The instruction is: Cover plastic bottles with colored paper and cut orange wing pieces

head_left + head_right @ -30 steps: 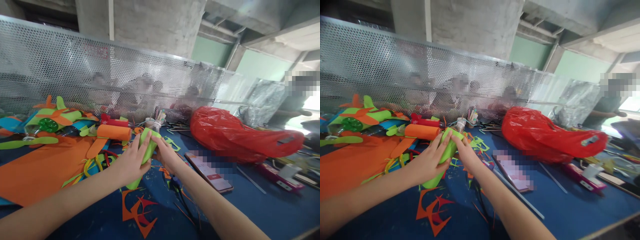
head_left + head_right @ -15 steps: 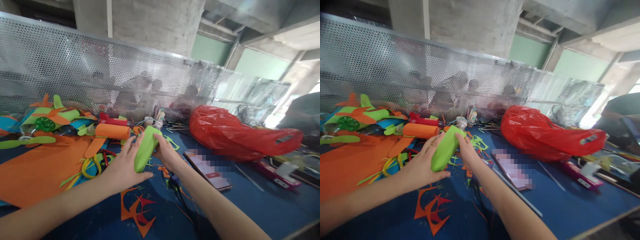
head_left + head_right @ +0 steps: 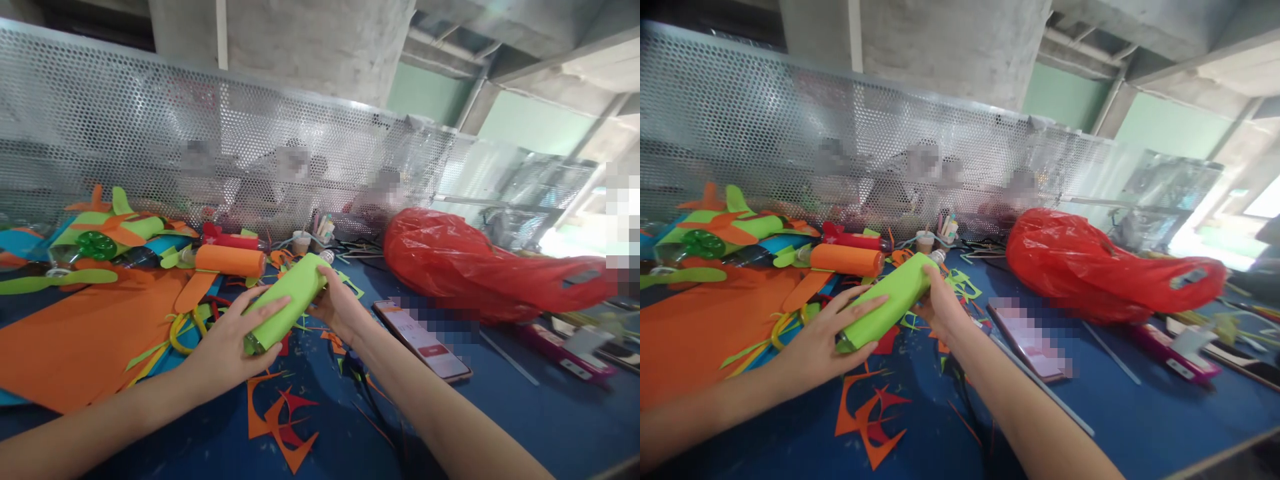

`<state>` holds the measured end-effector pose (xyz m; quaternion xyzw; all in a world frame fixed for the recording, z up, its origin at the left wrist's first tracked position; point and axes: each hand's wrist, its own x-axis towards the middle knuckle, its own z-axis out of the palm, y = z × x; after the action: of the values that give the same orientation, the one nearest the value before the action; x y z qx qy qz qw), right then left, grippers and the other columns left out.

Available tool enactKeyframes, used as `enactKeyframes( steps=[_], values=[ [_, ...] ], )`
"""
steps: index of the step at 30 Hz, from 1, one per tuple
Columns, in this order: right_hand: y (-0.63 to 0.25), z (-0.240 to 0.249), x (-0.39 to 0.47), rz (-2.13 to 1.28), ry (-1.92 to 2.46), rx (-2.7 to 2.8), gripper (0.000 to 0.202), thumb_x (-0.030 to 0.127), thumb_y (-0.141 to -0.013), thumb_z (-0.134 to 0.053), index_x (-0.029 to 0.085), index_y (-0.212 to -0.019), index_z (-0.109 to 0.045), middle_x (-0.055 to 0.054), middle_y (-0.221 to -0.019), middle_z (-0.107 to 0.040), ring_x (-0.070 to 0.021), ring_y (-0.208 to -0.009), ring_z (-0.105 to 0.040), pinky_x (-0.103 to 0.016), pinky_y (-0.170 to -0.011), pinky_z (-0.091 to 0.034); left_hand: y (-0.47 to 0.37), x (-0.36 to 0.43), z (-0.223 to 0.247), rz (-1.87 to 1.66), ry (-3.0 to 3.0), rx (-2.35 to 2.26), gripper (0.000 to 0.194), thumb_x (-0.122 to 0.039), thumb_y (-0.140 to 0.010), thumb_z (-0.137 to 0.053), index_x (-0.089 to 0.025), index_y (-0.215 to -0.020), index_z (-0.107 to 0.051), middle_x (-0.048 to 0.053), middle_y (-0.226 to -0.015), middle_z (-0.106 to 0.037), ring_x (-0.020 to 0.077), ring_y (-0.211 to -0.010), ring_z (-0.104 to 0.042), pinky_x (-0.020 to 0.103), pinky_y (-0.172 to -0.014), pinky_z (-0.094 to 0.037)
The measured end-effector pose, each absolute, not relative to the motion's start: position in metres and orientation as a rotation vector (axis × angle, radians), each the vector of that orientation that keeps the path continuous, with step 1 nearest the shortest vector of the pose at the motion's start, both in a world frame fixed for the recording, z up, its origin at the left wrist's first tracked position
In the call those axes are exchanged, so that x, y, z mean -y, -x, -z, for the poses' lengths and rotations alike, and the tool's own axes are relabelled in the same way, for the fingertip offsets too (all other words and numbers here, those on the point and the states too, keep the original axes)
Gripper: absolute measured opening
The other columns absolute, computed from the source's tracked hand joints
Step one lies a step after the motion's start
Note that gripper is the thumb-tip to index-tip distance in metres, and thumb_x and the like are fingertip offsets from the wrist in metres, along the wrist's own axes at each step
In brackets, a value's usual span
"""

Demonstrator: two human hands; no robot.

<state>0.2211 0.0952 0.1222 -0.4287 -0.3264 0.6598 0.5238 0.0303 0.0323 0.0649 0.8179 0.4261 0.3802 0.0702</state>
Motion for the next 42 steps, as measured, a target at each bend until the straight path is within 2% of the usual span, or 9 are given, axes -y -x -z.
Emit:
enactKeyframes(
  steps=[10, 13, 17, 22, 30, 34, 37, 39, 42],
  values=[
    [-0.218, -0.118, -0.093, -1.565, 1.023, 0.786, 0.022, 0.028, -0.100, -0.050, 0.018, -0.091, -0.067, -0.003, -0.076, -0.073, -0.0160, -0.068, -0.067, -0.026, -0.061, -0.057, -0.032, -0.030, -0.054, -1.211, -2.353, -1.342, 0.056, -0.028, -0.089, -0.063, -0.036, -0.144, -0.051, 0.006, -0.155, -0.040, 0.0300, -0.138, -0.049, 0.050, -0.112, -0.045],
    [-0.217, -0.116, -0.091, -1.557, 1.027, 0.798, 0.023, 0.027, -0.099, -0.050, 0.018, -0.091, -0.069, -0.004, -0.076, -0.074, -0.0166, -0.070, -0.068, -0.025, -0.060, -0.057, -0.033, -0.029, -0.051, -1.207, -2.312, -1.385, 0.048, -0.037, -0.095, -0.059, -0.036, -0.142, -0.053, 0.006, -0.152, -0.043, 0.0297, -0.139, -0.048, 0.052, -0.113, -0.044],
    [-0.215, -0.117, -0.089, -1.541, 1.036, 0.805, 0.023, 0.028, -0.100, -0.050, 0.019, -0.090, -0.068, -0.004, -0.078, -0.075, -0.0166, -0.068, -0.068, -0.025, -0.059, -0.057, -0.033, -0.028, -0.046, -1.235, -2.299, -1.390, 0.040, -0.039, -0.103, -0.047, -0.040, -0.142, -0.053, 0.005, -0.149, -0.044, 0.0265, -0.141, -0.046, 0.050, -0.116, -0.041],
    [-0.216, -0.117, -0.089, -1.572, 1.024, 0.840, 0.023, 0.029, -0.100, -0.049, 0.019, -0.095, -0.069, -0.006, -0.083, -0.076, -0.0181, -0.075, -0.070, -0.027, -0.065, -0.058, -0.031, -0.028, -0.042, -1.235, -2.311, -1.376, 0.042, -0.039, -0.105, -0.044, -0.045, -0.145, -0.050, 0.002, -0.152, -0.042, 0.0273, -0.144, -0.043, 0.048, -0.117, -0.041],
    [-0.221, -0.116, -0.096, -1.629, 0.924, 0.887, 0.029, 0.034, -0.100, -0.043, 0.018, -0.100, -0.068, -0.008, -0.092, -0.075, -0.0195, -0.086, -0.069, -0.031, -0.074, -0.059, -0.024, -0.034, -0.041, -1.275, -2.337, -1.354, 0.041, -0.039, -0.105, -0.044, -0.045, -0.145, -0.050, 0.002, -0.153, -0.039, 0.0267, -0.144, -0.043, 0.047, -0.117, -0.040],
    [-0.223, -0.114, -0.095, -1.619, 0.914, 0.967, 0.027, 0.042, -0.094, -0.057, 0.020, -0.103, -0.069, -0.008, -0.098, -0.075, -0.0215, -0.089, -0.070, -0.034, -0.074, -0.061, -0.023, -0.035, -0.043, -1.294, -2.351, -1.355, 0.042, -0.037, -0.105, -0.045, -0.047, -0.146, -0.047, 0.000, -0.154, -0.038, 0.0248, -0.145, -0.041, 0.045, -0.118, -0.039],
    [-0.222, -0.113, -0.093, -1.560, 0.919, 1.020, 0.025, 0.034, -0.087, -0.069, 0.020, -0.107, -0.069, -0.008, -0.108, -0.075, -0.0210, -0.090, -0.071, -0.031, -0.070, -0.062, -0.023, -0.036, -0.044, -1.288, -2.369, -1.343, 0.042, -0.037, -0.105, -0.045, -0.047, -0.146, -0.048, 0.000, -0.154, -0.037, 0.0243, -0.143, -0.043, 0.045, -0.118, -0.040],
    [-0.221, -0.112, -0.092, -1.535, 0.928, 1.009, 0.021, 0.028, -0.087, -0.068, 0.019, -0.106, -0.068, -0.008, -0.111, -0.075, -0.0202, -0.090, -0.071, -0.030, -0.068, -0.062, -0.023, -0.036, -0.045, -1.281, -2.375, -1.344, 0.041, -0.037, -0.105, -0.046, -0.046, -0.145, -0.050, 0.001, -0.154, -0.037, 0.0247, -0.142, -0.044, 0.045, -0.117, -0.040],
    [-0.220, -0.111, -0.092, -1.533, 0.938, 0.996, 0.017, 0.027, -0.088, -0.067, 0.018, -0.102, -0.067, -0.009, -0.111, -0.075, -0.0206, -0.090, -0.072, -0.030, -0.067, -0.063, -0.023, -0.034, -0.046, -1.278, -2.360, -1.360, 0.040, -0.037, -0.104, -0.047, -0.044, -0.143, -0.052, 0.002, -0.153, -0.039, 0.0252, -0.141, -0.046, 0.047, -0.117, -0.041]
  ],
)
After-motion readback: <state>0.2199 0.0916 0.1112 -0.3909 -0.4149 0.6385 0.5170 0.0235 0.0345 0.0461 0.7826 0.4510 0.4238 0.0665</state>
